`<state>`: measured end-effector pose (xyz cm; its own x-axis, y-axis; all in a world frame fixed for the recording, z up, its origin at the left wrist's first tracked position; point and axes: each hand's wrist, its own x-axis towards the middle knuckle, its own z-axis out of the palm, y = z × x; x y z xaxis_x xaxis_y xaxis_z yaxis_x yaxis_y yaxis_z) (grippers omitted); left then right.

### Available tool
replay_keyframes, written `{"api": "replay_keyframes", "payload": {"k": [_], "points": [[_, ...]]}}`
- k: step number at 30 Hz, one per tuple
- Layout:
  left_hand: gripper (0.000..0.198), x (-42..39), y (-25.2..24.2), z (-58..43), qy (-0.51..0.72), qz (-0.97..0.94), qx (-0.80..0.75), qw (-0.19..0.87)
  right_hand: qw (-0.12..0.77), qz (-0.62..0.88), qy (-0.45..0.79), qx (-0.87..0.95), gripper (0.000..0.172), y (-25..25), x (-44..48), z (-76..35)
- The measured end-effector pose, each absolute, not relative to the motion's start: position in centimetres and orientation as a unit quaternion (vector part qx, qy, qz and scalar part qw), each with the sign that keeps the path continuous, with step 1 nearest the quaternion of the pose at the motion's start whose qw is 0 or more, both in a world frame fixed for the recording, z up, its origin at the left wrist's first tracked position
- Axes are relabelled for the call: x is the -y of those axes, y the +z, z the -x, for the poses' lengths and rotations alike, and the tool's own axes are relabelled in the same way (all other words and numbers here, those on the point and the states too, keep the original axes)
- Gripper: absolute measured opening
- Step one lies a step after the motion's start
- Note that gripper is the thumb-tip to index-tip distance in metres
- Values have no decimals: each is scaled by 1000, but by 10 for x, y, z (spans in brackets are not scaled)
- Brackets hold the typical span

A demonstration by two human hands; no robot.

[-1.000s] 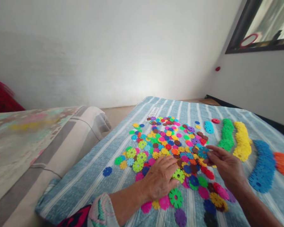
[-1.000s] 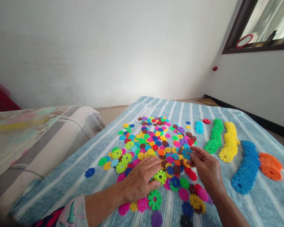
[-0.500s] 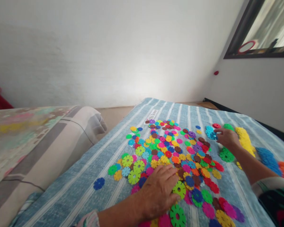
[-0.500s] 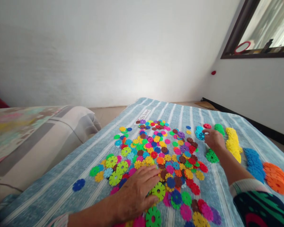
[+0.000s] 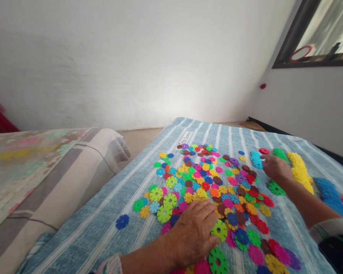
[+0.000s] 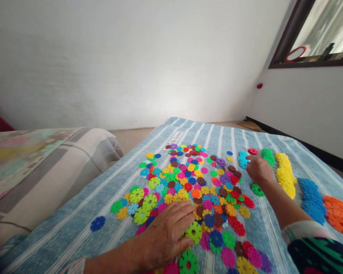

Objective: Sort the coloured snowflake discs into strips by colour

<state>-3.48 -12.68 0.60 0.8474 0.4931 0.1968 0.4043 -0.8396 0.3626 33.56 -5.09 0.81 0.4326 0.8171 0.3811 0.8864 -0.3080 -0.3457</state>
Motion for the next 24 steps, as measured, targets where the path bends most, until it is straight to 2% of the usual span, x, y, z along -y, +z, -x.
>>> {"api": "replay_keyframes", "payload": {"k": [8, 16, 24], "points": [[24, 125, 7, 33, 176, -957, -187, 136, 264, 739, -61, 617, 29, -6, 114, -264], [26, 126, 13, 32, 178, -962, -154, 138, 263, 643, -25, 719, 30, -16, 162, -196], [18, 120, 13, 31, 189, -960, -162, 126, 258, 553, 26, 792, 16, 5, 186, -169]]}}
